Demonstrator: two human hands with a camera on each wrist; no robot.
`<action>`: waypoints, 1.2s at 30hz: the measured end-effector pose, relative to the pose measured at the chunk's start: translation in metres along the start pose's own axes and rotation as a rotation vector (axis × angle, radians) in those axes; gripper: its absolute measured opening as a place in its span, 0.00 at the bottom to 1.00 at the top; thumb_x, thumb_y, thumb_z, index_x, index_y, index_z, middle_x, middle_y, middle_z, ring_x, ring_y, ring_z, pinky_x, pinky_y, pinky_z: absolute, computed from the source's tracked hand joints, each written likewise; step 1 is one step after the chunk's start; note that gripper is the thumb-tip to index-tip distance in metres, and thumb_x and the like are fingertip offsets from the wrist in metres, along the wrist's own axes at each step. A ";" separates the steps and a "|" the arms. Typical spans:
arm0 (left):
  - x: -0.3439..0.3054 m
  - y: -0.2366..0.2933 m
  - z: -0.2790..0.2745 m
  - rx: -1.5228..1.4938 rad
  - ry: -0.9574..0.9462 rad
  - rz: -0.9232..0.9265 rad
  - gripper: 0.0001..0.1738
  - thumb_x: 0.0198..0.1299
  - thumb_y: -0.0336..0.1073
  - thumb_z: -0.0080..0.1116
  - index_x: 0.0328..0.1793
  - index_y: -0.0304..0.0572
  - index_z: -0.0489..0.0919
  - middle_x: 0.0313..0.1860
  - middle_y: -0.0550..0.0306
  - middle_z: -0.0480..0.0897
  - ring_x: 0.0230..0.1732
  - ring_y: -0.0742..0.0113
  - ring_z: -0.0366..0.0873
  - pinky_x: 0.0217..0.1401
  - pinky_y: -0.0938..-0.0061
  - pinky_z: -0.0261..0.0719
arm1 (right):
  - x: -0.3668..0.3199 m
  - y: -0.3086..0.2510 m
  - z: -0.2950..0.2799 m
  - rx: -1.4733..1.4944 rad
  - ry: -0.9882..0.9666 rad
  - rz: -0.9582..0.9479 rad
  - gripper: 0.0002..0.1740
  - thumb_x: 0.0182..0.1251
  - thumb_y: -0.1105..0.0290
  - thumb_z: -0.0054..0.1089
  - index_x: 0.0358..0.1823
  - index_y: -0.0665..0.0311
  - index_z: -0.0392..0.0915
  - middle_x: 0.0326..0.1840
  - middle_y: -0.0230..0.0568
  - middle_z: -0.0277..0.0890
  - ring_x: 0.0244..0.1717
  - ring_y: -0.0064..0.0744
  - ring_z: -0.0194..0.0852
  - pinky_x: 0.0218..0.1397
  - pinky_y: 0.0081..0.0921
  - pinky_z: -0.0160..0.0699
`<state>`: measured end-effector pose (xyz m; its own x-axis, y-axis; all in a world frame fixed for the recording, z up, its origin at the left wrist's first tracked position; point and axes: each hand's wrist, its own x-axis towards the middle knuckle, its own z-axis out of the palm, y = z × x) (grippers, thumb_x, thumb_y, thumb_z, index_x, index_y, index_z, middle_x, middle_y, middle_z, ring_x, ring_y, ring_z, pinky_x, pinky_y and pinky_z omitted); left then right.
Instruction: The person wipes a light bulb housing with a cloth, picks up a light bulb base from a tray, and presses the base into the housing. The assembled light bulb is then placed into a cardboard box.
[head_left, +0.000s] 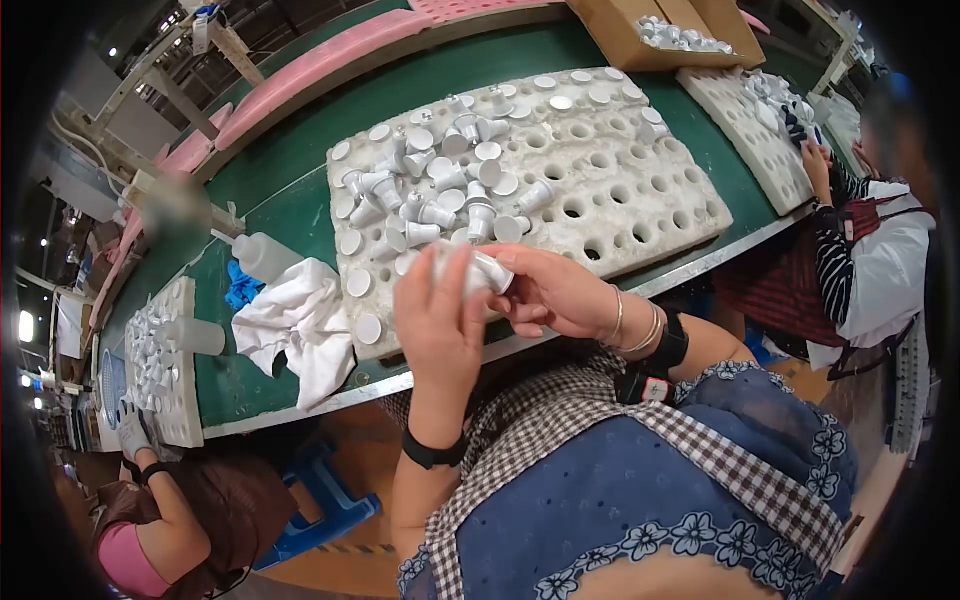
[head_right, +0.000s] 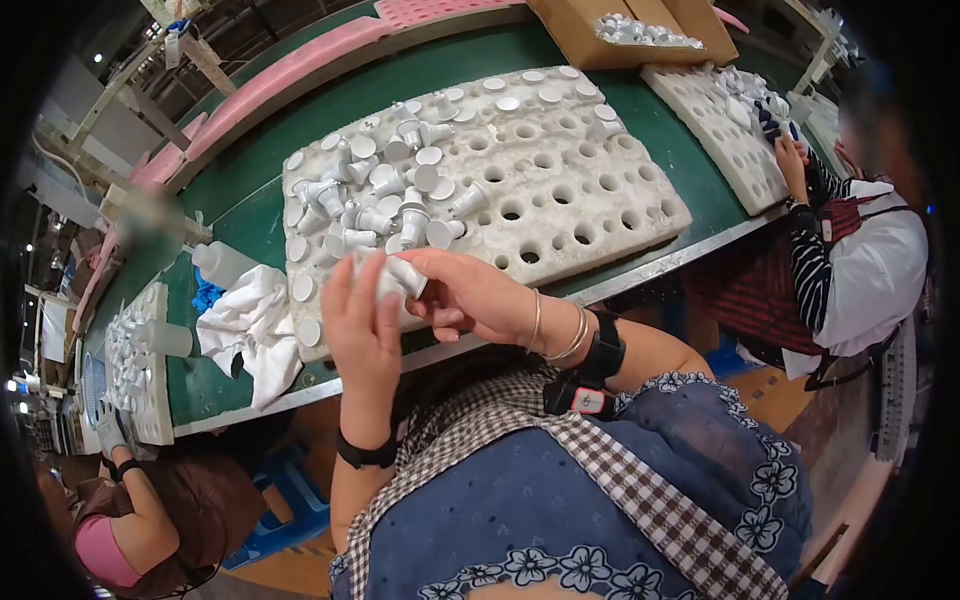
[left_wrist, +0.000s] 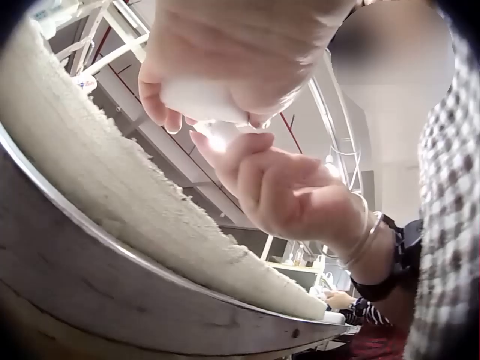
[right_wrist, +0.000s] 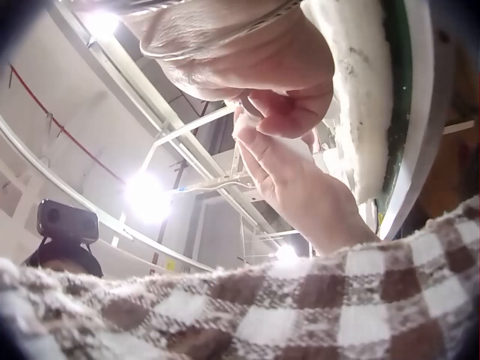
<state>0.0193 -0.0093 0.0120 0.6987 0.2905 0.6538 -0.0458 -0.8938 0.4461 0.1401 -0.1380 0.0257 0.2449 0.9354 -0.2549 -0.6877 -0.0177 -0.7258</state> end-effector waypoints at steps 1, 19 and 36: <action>-0.001 -0.008 -0.001 -0.006 -0.005 0.002 0.21 0.64 0.38 0.59 0.61 0.40 0.77 0.60 0.41 0.74 0.62 0.45 0.70 0.64 0.59 0.66 | -0.002 -0.001 -0.002 0.004 0.007 -0.002 0.24 0.75 0.56 0.40 0.67 0.56 0.65 0.29 0.32 0.69 0.16 0.14 0.53 0.19 0.16 0.62; -0.034 -0.032 0.010 -0.108 0.031 -0.178 0.21 0.58 0.31 0.59 0.59 0.35 0.78 0.61 0.40 0.73 0.63 0.44 0.70 0.67 0.59 0.64 | -0.026 -0.135 -0.091 -0.413 0.404 -0.138 0.20 0.72 0.56 0.47 0.58 0.61 0.70 0.36 0.41 0.75 0.18 0.20 0.62 0.25 0.22 0.72; -0.033 -0.030 0.017 0.020 0.076 -0.078 0.24 0.52 0.38 0.66 0.56 0.39 0.79 0.59 0.44 0.75 0.53 0.45 0.72 0.56 0.58 0.69 | 0.028 -0.130 -0.129 -1.339 0.546 -0.341 0.16 0.64 0.63 0.55 0.49 0.59 0.81 0.41 0.38 0.83 0.39 0.34 0.81 0.45 0.30 0.79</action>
<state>0.0096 0.0025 -0.0333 0.6435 0.3837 0.6624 0.0215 -0.8740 0.4854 0.3242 -0.1546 0.0304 0.6892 0.7219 0.0619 0.5048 -0.4172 -0.7557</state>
